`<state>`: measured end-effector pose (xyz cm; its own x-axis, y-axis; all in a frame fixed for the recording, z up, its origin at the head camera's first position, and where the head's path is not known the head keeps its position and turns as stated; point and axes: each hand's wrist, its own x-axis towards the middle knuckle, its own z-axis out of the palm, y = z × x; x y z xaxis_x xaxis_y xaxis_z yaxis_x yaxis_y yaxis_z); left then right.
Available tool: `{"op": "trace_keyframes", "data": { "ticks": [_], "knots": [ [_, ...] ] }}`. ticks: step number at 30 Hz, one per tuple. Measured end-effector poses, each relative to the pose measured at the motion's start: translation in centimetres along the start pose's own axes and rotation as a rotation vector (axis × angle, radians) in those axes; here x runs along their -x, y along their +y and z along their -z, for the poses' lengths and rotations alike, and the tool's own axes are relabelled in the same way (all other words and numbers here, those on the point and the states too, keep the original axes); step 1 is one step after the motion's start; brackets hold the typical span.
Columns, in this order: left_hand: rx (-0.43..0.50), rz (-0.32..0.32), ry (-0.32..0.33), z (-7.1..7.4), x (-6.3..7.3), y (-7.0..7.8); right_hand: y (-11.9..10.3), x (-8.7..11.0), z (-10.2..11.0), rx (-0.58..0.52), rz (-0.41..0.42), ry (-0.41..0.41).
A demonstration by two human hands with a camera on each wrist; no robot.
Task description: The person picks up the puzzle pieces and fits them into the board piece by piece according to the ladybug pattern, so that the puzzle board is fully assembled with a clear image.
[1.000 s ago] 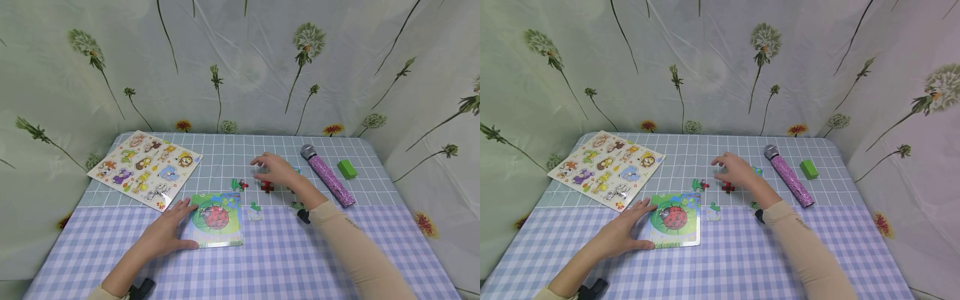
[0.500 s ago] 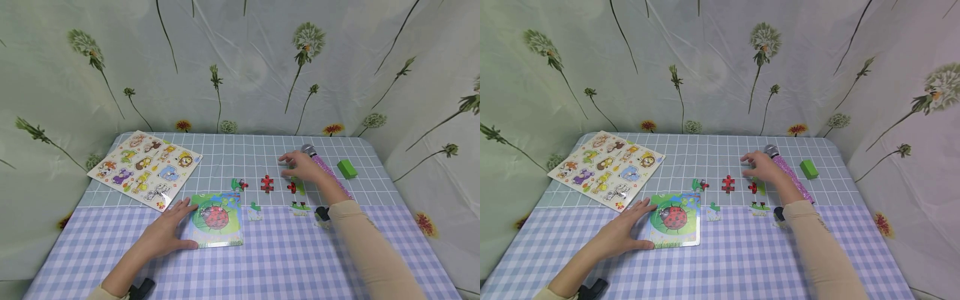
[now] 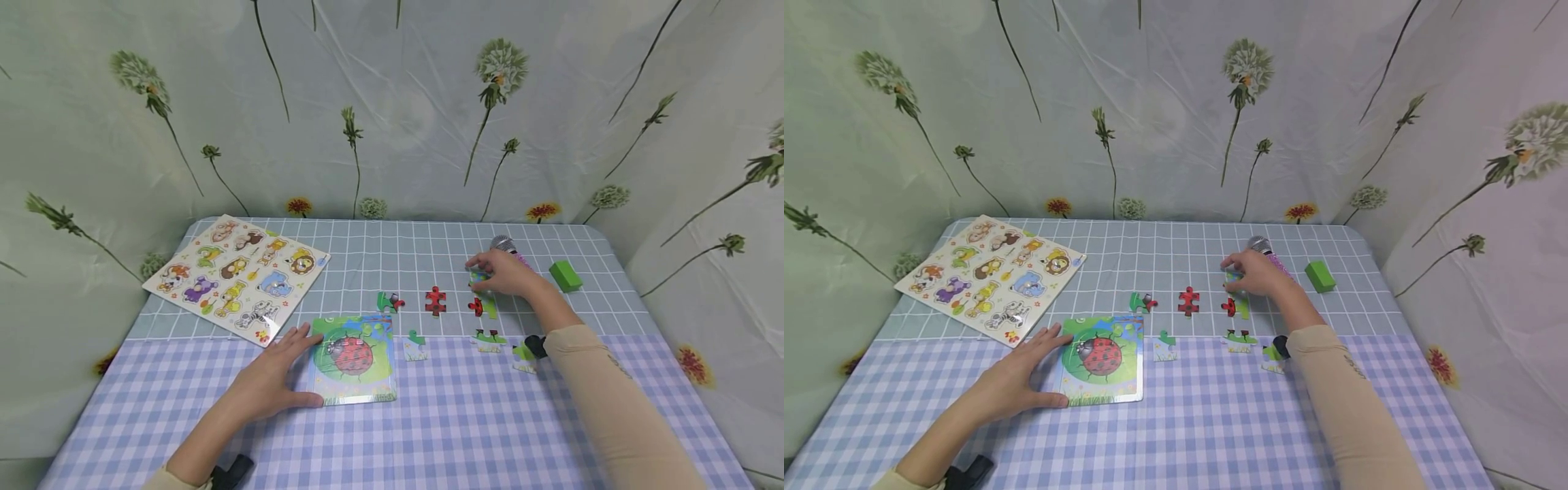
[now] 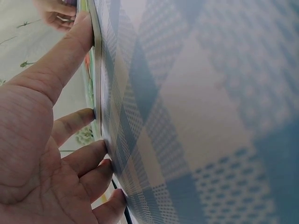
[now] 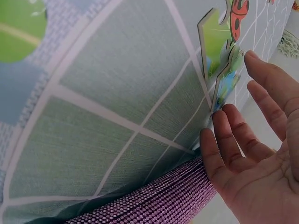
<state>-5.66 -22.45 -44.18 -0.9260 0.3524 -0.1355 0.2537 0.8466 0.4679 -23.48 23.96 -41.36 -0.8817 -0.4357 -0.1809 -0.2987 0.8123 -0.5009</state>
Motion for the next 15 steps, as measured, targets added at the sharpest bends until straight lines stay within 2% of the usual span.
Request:
{"op": "trace_keyframes", "data": {
  "ticks": [6, 15],
  "knots": [
    [0.003, -0.003, 0.001, 0.03, 0.02, -0.03, -0.12, -0.01, 0.08, -0.01, -0.037, -0.029],
    [0.006, -0.006, 0.001, 0.01, 0.07, -0.07, -0.23, -0.08, -0.09, 0.016, -0.027, -0.035]
  ]
}}
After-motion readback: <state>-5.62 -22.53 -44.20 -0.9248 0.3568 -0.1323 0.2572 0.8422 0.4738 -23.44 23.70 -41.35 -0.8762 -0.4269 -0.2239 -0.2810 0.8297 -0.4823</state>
